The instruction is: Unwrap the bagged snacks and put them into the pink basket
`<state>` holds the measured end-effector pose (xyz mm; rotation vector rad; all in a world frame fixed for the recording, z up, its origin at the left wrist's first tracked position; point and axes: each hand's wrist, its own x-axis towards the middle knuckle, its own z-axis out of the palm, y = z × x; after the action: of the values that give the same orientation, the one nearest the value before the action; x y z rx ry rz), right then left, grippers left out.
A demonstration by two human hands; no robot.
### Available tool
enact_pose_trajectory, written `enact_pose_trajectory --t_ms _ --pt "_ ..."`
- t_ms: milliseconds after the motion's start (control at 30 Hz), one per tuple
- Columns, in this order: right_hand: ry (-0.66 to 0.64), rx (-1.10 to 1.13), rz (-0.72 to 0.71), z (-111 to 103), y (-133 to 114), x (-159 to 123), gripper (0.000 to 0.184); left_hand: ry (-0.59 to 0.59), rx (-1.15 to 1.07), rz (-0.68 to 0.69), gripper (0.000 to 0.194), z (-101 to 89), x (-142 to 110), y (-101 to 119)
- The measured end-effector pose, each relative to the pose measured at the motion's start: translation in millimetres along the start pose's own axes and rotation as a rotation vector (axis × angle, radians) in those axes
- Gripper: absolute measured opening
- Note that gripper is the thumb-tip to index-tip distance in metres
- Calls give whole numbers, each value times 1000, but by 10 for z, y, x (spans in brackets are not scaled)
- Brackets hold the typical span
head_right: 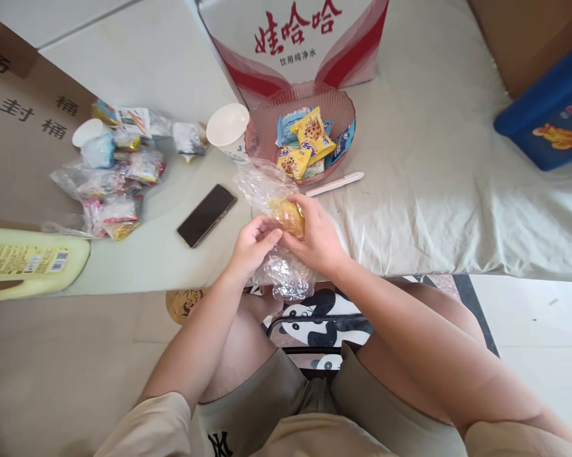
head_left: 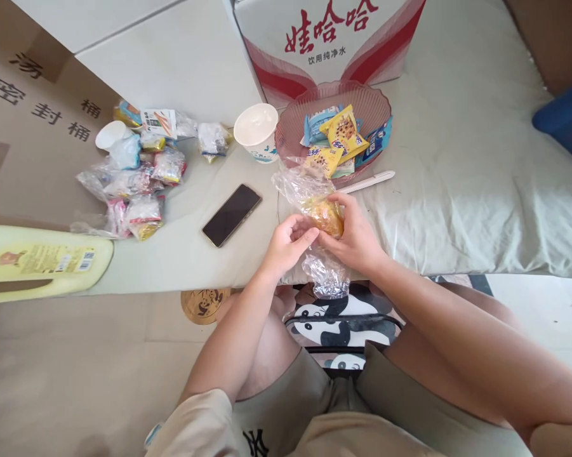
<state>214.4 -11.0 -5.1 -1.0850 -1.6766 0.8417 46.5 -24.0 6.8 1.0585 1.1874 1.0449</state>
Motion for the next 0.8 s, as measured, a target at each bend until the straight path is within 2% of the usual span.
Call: enact_pose_trajectory --t_ms 167,267,433,633,700,800 --pt "-112 432 216 25 -51 -10 72 27 -278 -39 32 52 -21 86" --pt "-121 633 328 34 -57 4 78 35 -367 -62 31 86 1 119" --pt "-68 771 405 33 -69 30 73 160 -407 -34 35 196 67 94" --pt "-56 842 408 29 -103 33 71 242 -496 43 46 295 101 72" --pt "-79 852 392 22 -118 26 70 183 -496 -6 44 284 97 71" --pt "-154 778 317 -28 -152 16 61 -6 -475 -171 44 228 76 54"
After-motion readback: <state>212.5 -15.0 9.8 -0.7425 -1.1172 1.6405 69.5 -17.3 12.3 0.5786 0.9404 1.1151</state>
